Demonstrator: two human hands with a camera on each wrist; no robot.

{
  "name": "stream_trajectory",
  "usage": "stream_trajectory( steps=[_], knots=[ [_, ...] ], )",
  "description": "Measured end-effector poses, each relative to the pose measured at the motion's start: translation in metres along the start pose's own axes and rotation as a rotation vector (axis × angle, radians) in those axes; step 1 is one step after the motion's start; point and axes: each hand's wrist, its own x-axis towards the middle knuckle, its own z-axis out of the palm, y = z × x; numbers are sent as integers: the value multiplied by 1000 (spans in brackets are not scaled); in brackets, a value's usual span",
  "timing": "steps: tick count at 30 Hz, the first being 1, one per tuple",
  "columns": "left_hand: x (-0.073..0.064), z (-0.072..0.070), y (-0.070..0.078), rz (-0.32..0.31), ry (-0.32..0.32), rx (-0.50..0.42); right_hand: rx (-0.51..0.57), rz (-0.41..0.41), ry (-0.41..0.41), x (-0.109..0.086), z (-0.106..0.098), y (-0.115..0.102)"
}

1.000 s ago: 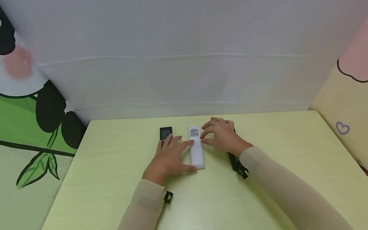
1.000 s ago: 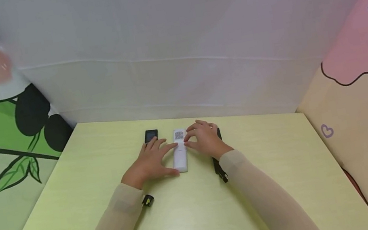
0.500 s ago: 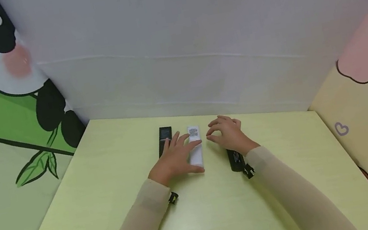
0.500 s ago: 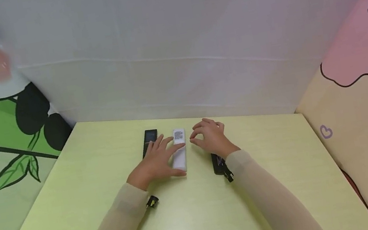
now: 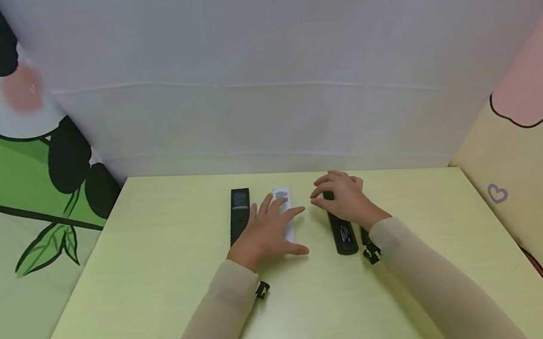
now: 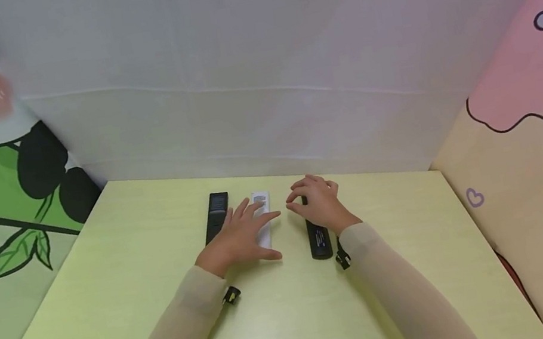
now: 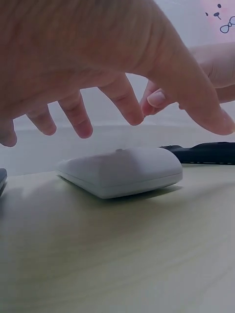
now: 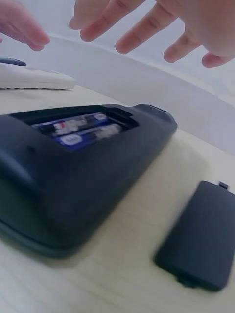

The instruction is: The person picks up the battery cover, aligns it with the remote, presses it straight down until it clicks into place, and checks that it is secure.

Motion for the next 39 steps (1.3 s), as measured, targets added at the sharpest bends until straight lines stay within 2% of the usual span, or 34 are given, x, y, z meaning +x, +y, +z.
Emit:
stream_trajectory(
  steps=[12, 20, 27, 32, 39],
  knots=[
    [15, 0, 19, 18, -30, 39, 17, 43, 6, -12, -12, 18],
    [24, 11, 34, 31, -23, 58, 2, 100, -3, -22, -20, 33],
    [31, 19, 42, 11, -28, 91, -9, 120, -4, -34, -24, 47],
    [34, 27, 51, 36, -22, 126, -27, 135, -14, -45, -27, 62],
    [35, 32, 63, 29, -19, 146, -40, 186, -72, -55, -28, 80]
  ],
)
